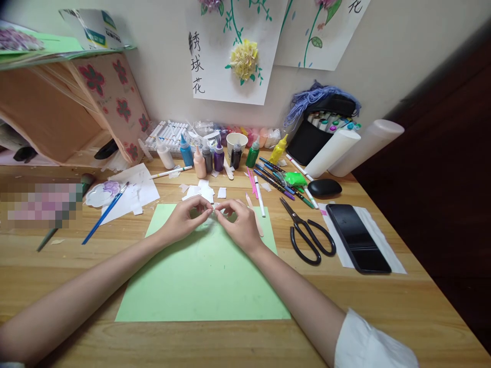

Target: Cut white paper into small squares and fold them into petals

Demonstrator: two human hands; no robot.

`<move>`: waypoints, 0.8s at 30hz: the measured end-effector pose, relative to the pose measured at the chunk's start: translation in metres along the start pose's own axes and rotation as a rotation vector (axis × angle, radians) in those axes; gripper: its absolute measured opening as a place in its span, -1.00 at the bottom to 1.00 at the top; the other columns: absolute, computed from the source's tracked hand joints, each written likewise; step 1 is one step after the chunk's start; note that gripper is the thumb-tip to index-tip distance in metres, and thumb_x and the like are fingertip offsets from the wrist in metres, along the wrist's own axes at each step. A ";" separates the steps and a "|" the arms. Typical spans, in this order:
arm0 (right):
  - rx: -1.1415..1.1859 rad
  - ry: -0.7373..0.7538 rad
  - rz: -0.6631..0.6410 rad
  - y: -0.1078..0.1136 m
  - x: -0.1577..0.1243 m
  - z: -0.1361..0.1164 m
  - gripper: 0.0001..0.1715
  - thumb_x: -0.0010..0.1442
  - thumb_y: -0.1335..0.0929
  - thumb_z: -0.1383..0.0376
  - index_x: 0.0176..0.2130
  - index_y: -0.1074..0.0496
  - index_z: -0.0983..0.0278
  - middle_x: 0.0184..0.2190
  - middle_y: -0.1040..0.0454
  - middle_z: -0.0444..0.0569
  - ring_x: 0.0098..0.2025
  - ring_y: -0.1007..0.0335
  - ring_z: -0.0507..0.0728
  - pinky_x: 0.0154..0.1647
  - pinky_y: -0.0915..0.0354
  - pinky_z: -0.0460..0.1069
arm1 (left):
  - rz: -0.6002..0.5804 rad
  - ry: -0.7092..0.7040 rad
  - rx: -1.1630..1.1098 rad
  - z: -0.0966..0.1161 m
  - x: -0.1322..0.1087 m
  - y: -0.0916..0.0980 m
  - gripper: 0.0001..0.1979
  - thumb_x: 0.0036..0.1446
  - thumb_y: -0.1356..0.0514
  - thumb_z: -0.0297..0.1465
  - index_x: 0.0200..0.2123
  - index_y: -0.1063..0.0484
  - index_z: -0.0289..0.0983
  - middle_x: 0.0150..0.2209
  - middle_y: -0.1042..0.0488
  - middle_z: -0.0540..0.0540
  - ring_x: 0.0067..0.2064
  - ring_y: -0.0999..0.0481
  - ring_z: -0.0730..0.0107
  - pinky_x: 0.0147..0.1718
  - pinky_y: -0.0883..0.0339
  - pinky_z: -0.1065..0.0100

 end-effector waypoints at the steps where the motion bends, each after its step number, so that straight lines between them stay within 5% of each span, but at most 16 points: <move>1: 0.000 -0.002 0.000 0.000 0.000 0.000 -0.92 0.12 -0.34 0.29 -0.33 -0.44 0.24 -0.36 -0.50 -0.05 -0.37 -0.36 0.09 -0.30 -0.30 0.01 | 0.003 -0.003 0.003 0.000 0.000 0.000 -0.84 0.16 -0.07 -0.34 -0.32 -0.39 -0.28 -0.35 -0.42 -0.07 -0.31 -0.37 0.40 -0.32 -0.25 0.38; 12: -0.054 0.080 0.005 0.002 0.003 -0.007 -0.83 0.10 -0.36 0.30 -0.22 -0.43 0.19 -0.23 -0.50 -0.04 -0.17 -0.35 0.15 -0.18 -0.27 0.04 | 0.015 0.061 -0.205 -0.005 -0.001 0.000 -0.85 0.20 -0.03 -0.30 -0.30 -0.26 -0.27 -0.31 -0.35 -0.05 -0.27 -0.37 0.44 -0.25 -0.28 0.41; 15: -0.044 0.095 -0.033 -0.001 0.002 -0.007 -0.96 0.12 -0.35 0.30 -0.35 -0.43 0.22 -0.34 -0.49 -0.06 -0.23 -0.35 0.14 -0.25 -0.27 0.03 | 0.011 0.060 -0.217 -0.006 0.000 -0.001 -0.84 0.19 -0.05 -0.29 -0.29 -0.27 -0.27 -0.32 -0.35 -0.04 -0.29 -0.37 0.45 -0.25 -0.28 0.41; 24: 0.124 -0.049 -0.008 -0.001 0.001 0.007 -0.87 0.11 -0.35 0.22 -0.35 -0.42 0.25 -0.39 -0.48 -0.08 -0.38 -0.35 0.07 -0.37 -0.28 -0.04 | -0.010 0.027 -0.141 -0.001 0.001 -0.001 -0.82 0.17 -0.08 -0.28 -0.35 -0.32 -0.29 -0.37 -0.38 -0.03 -0.32 -0.36 0.44 -0.30 -0.24 0.42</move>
Point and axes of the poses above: each hand's wrist, its own x-axis towards the middle knuckle, its own y-axis out of the back of the hand, z = x × y, the point moved 6 cm from there along x, towards the middle knuckle
